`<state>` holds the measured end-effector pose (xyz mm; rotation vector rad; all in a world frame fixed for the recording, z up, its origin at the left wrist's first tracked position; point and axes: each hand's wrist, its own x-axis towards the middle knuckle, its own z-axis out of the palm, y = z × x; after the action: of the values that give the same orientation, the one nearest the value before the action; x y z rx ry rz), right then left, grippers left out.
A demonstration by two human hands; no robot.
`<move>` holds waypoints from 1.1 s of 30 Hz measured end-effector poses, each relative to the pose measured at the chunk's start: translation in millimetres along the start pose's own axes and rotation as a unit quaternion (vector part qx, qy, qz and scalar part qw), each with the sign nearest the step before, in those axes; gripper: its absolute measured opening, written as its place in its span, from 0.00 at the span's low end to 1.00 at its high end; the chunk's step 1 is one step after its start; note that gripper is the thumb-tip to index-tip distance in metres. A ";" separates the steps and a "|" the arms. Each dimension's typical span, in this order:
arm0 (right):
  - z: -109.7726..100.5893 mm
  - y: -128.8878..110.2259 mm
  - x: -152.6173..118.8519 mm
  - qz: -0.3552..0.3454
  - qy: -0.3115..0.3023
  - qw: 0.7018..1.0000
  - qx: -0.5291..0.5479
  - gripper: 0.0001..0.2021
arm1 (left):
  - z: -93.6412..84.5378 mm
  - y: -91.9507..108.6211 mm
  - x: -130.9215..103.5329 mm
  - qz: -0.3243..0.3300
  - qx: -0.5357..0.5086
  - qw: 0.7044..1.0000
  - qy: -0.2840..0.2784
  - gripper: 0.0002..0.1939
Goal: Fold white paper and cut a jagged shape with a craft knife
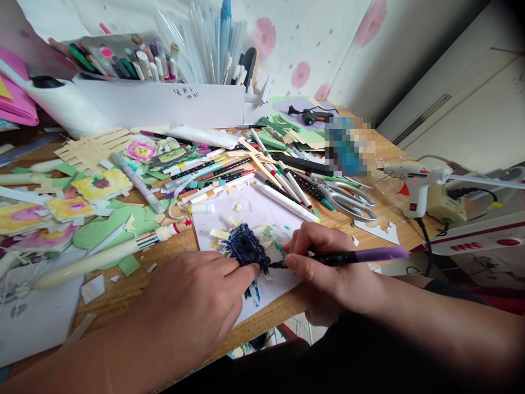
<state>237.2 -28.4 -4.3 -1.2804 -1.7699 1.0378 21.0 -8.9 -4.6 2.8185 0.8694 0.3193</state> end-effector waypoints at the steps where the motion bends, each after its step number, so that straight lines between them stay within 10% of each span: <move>1: 0.1 0.0 0.2 0.001 0.002 1.000 -0.002 0.11 | 0.1 0.0 -0.3 0.001 -0.001 1.000 -0.001 0.17; 33: 1.5 1.1 3.1 0.016 0.037 0.999 0.013 0.11 | -1.0 0.5 -2.8 -0.006 0.005 1.000 0.003 0.16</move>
<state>235.5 -25.6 -5.7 -1.3174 -1.6796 1.0148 18.7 -10.9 -4.0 2.8222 0.8906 0.3231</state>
